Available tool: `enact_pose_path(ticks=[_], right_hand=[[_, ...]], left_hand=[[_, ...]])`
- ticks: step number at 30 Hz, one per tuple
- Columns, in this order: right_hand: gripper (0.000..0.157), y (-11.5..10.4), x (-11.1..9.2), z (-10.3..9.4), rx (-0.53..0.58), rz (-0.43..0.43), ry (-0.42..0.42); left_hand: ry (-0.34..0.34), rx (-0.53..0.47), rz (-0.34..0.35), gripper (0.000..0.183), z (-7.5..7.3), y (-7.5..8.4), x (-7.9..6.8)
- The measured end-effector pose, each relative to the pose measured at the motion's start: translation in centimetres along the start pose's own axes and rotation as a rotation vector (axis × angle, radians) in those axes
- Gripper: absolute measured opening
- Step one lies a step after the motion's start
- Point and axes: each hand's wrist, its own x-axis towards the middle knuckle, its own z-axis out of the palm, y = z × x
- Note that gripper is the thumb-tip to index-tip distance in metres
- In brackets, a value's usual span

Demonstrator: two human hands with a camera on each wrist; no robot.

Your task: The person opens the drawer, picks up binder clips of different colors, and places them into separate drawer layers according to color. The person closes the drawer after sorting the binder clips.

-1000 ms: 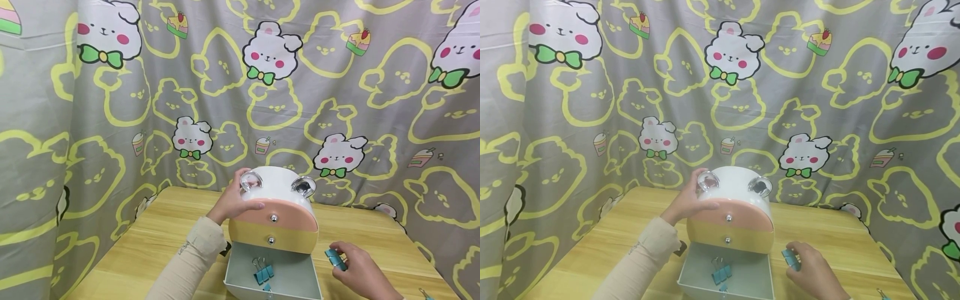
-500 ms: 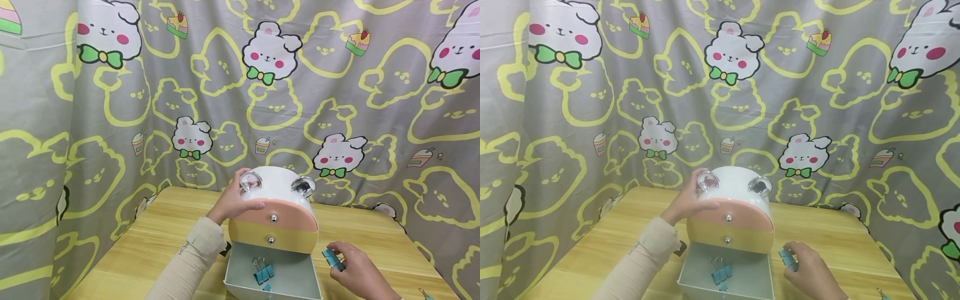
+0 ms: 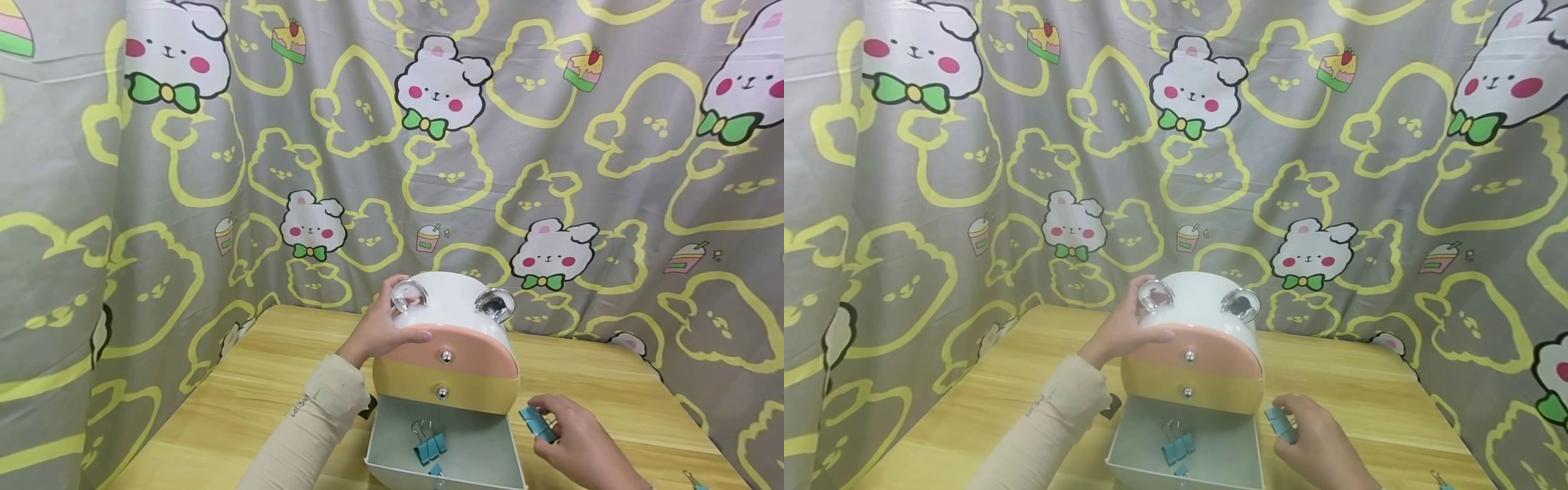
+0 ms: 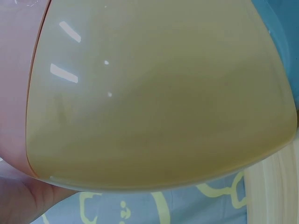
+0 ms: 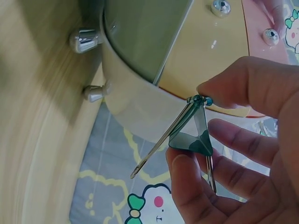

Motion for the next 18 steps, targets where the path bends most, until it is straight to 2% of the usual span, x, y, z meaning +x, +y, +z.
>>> enact_pose_path(ticks=[10,18], right_hand=[[0.042,-0.8,-0.2,0.2,-0.005,-0.044,0.009],[0.039,-1.2,-0.3,0.5,0.013,-0.137,-0.001]], left_hand=[[0.002,0.003,-0.003,0.105,0.0,0.1,0.0],[0.0,0.004,-0.007,0.105,-0.1,0.1,0.0]])
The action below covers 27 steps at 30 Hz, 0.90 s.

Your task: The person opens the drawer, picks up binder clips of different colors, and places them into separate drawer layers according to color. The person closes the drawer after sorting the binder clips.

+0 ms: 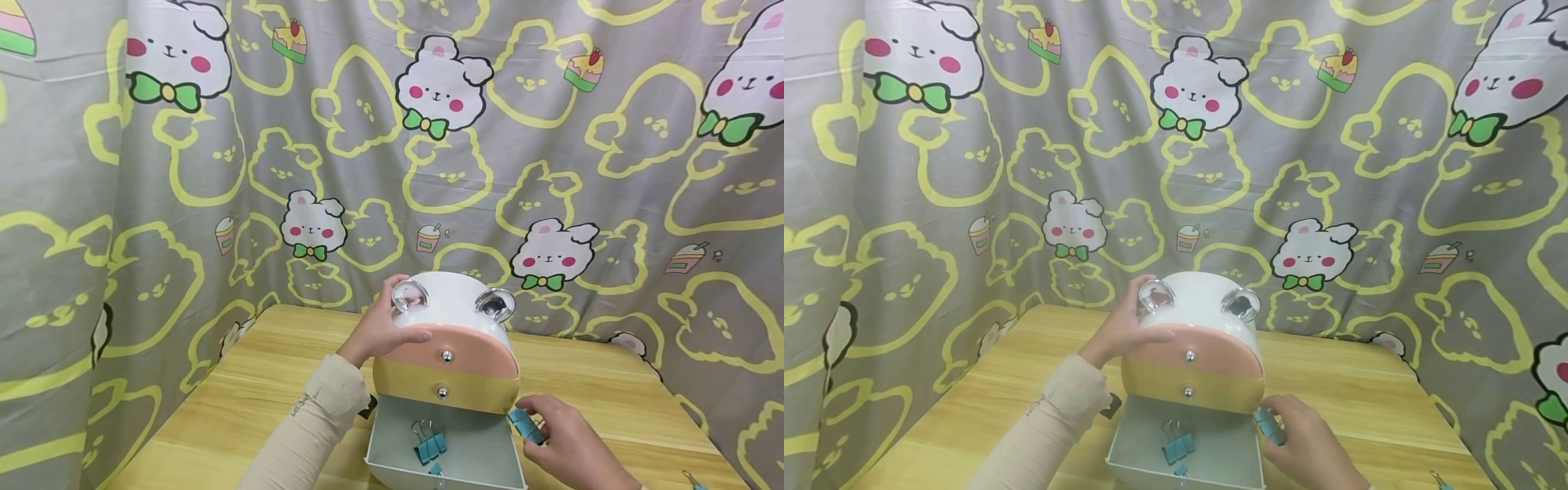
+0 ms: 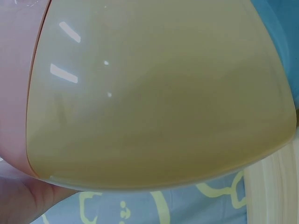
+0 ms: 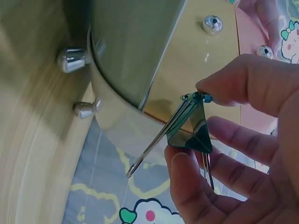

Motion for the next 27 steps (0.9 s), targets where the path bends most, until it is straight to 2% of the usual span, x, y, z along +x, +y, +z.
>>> enact_pose_path(ticks=[6,14,22,27], right_hand=[[0.041,-0.5,0.2,0.5,-0.002,-0.031,0.0],[0.041,-1.1,0.5,0.7,0.012,-0.016,-0.047],[0.04,-1.2,0.6,1.0,0.021,-0.075,-0.051],[0.04,-1.3,0.7,1.3,0.041,-0.063,-0.073]], left_hand=[[0.0,0.0,-0.006,0.104,0.0,0.0,-0.1],[0.001,-0.001,0.006,0.106,0.0,-0.1,0.0],[0.002,-0.008,0.005,0.105,0.0,-0.1,0.0],[-0.001,-0.008,0.004,0.105,-0.1,0.0,0.0]])
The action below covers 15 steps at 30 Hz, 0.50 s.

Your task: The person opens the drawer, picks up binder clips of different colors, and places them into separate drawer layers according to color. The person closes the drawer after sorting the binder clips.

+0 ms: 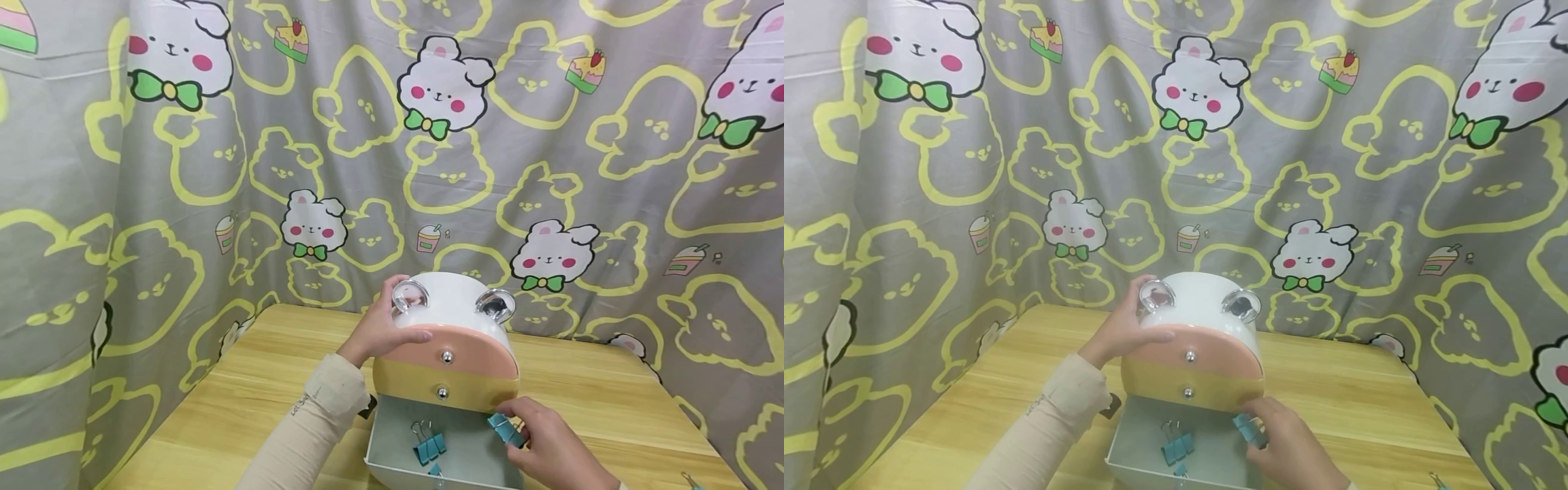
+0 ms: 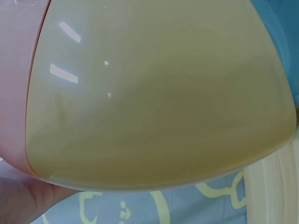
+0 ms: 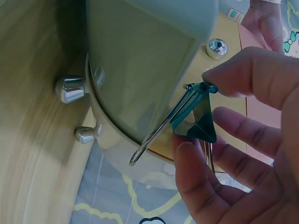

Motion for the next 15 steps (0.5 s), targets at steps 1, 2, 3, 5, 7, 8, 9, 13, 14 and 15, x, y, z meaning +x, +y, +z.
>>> enact_pose_path(ticks=[1,2,3,5,7,8,9,13,14,15], right_hand=[[0.04,-0.03,0.0,0.02,0.002,0.001,-0.003],[0.04,-0.05,0.01,0.05,0.002,0.002,-0.004],[0.041,-0.1,0.02,0.05,0.002,-0.001,-0.002],[0.04,-0.17,0.03,0.06,0.002,-0.011,0.005],[0.04,-0.3,0.03,0.02,0.006,-0.027,0.013],[0.04,-0.36,0.03,-0.01,0.009,-0.03,0.014],[0.04,-0.44,0.02,-0.04,0.015,-0.037,0.013],[0.04,-0.68,0.01,-0.13,0.033,-0.049,-0.004],[0.04,-0.73,0.03,-0.14,0.039,-0.055,-0.008],[0.039,-0.75,0.05,-0.12,0.043,-0.062,-0.01]], left_hand=[[0.0,0.001,0.001,0.105,0.0,0.01,0.01],[0.0,0.003,0.001,0.106,-0.01,0.01,0.02],[0.0,0.004,0.0,0.105,-0.01,0.0,0.05],[0.0,0.003,0.001,0.105,-0.02,0.02,0.05],[-0.001,-0.001,0.0,0.105,-0.03,0.04,0.03],[-0.002,-0.004,0.0,0.105,-0.03,0.05,0.02],[-0.002,-0.005,0.0,0.105,-0.03,0.05,0.01],[0.0,-0.003,-0.004,0.106,0.01,0.03,-0.01],[0.002,0.0,-0.006,0.106,0.02,0.02,-0.01],[0.002,0.002,-0.007,0.106,0.03,0.0,-0.01]])
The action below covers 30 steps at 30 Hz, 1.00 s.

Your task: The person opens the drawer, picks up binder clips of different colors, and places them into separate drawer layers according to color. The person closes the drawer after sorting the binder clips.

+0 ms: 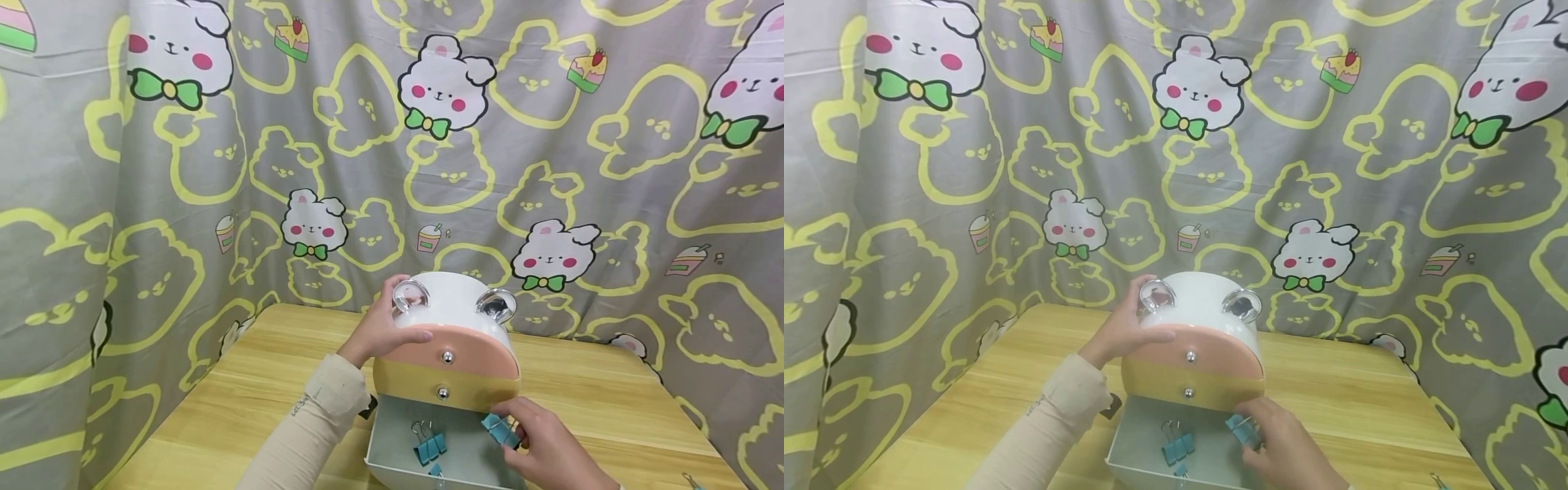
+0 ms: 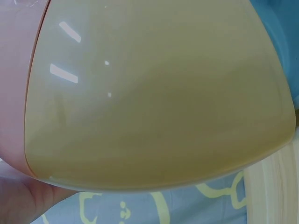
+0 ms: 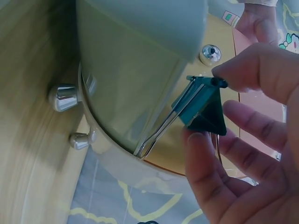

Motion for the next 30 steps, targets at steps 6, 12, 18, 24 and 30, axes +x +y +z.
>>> enact_pose_path(ticks=[6,12,18,24,30], right_hand=[[0.036,-0.03,-0.02,0.08,0.045,-0.055,-0.02],[0.038,0.04,0.0,0.12,0.112,-0.064,-0.078],[0.036,0.25,-0.16,0.43,0.144,-0.151,-0.081],[0.036,0.34,-0.21,0.46,0.158,-0.16,-0.087],[0.036,0.52,-0.1,0.62,0.168,-0.193,-0.064]], left_hand=[[0.004,-0.001,0.005,0.106,0.04,-0.06,0.06],[0.004,-0.01,0.003,0.105,0.06,-0.09,0.04],[0.005,-0.012,0.0,0.104,0.13,-0.19,0.02],[0.003,-0.004,0.001,0.105,0.12,-0.1,0.01],[0.002,-0.006,-0.001,0.105,0.1,-0.03,-0.08]])
